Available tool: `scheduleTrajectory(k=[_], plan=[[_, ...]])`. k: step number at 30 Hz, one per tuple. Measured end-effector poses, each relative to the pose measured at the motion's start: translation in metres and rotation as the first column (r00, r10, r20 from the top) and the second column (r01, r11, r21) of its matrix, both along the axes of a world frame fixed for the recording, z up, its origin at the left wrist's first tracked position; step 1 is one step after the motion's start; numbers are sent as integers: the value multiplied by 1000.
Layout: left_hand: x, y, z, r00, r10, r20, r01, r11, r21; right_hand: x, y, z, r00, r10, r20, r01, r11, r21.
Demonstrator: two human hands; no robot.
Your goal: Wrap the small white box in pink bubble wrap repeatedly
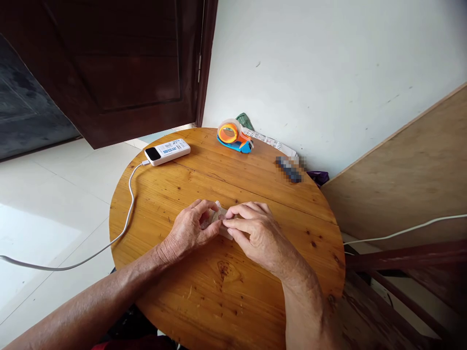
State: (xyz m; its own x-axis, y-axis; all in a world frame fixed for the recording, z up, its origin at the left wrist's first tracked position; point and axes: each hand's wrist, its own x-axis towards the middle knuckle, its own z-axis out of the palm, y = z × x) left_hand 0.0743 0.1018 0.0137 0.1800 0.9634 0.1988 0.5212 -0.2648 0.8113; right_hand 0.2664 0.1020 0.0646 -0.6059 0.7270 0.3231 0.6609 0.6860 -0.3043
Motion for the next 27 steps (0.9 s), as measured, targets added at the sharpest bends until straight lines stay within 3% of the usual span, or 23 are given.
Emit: scheduleTrajectory(k=[5, 10, 15, 19, 22, 27], plan=[[1, -1, 4, 1000, 18, 14, -18, 1000, -23, 1, 0, 0, 999, 29, -26, -29, 1000, -12], [0, 0, 2, 1000, 9, 12, -9, 999, -34, -5, -2, -1, 1000, -24, 8, 24, 999, 34], [-4, 1, 1, 999, -20, 37, 20, 1000, -11, 1, 7, -2, 976, -10, -218, -5, 998, -67], [-7, 1, 2, 989, -42, 141, 38, 999, 30, 11, 16, -2, 903, -93, -420, 9, 980, -199], [-10, 3, -1, 971, 4, 239, -5, 1000, 2, 13, 20, -5, 869, -149, -472, 44, 973, -225], [-11, 8, -9, 934, 86, 347, -51, 993, -110, 11, 24, -13, 876, -149, -459, 47, 973, -226]])
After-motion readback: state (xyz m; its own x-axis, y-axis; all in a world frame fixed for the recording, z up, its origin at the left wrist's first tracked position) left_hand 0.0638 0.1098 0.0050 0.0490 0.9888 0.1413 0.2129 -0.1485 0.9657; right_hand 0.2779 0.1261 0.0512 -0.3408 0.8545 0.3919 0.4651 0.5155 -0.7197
